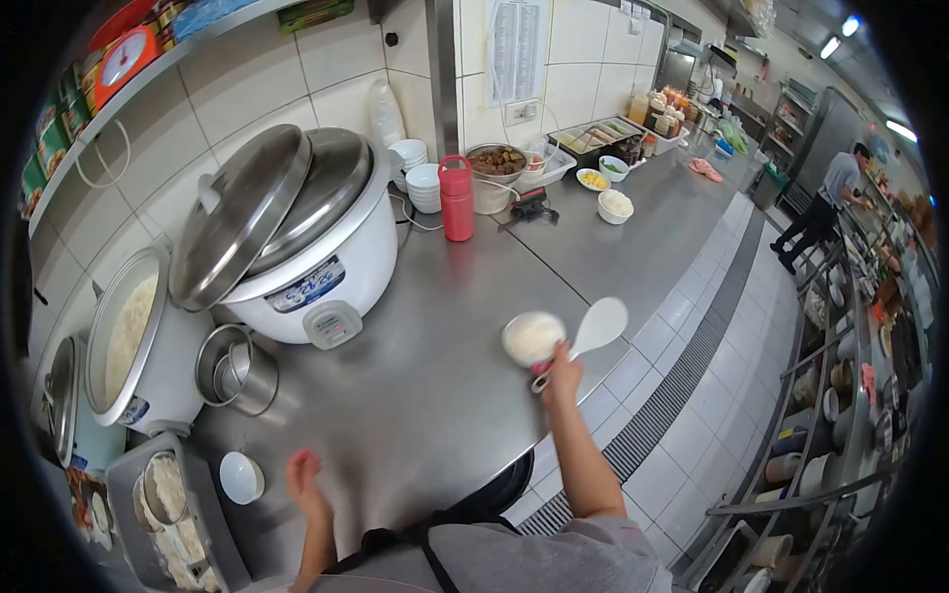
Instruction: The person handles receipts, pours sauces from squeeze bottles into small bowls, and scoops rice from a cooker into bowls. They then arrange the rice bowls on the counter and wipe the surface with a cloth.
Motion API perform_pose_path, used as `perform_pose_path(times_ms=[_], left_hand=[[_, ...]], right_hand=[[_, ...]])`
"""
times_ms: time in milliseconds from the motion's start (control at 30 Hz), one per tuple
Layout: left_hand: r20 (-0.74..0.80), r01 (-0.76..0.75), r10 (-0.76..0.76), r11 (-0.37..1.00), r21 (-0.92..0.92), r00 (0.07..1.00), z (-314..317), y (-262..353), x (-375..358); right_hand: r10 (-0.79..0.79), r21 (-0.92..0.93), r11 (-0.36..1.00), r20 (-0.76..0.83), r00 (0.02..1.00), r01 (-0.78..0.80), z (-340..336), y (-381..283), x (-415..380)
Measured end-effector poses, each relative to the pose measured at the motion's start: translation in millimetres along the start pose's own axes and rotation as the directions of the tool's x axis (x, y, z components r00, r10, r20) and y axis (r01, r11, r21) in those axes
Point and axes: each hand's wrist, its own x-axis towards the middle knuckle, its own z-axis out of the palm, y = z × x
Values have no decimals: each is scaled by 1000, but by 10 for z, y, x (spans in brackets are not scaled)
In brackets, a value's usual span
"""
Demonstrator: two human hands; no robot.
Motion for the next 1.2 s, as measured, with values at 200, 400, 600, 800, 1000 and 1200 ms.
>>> perform_pose_path(times_ms=[200, 400, 600, 800, 1000, 1200], left_hand=[[-548, -47, 281, 915, 401, 788, -1284, -535, -118], [-670, 225, -155, 974, 19, 727, -1787, -720, 170], [-487, 357, -452, 891, -279, 748, -1812, -550, 494], [-145, 443, -517, 824, -354, 844, -2045, -504, 456], [349, 452, -323, 338, -825, 879, -1418, 878, -392], [193, 198, -96, 45, -979, 977, -2039, 1569, -733]], right_hand=[[-53, 164, 985, -18, 998, 56, 358, -431, 1502], [-41, -70, 997, -49, 998, 38, 497, -622, 1510], [-73, -292, 950, 138, 988, 111, 107, -453, 661], [-40, -259, 953, 411, 911, 159, 517, -269, -373], [-514, 218, 592, 844, 155, 776, 2206, -344, -1309], [-325, 508, 162, 837, -440, 846, 4175, -365, -3433]])
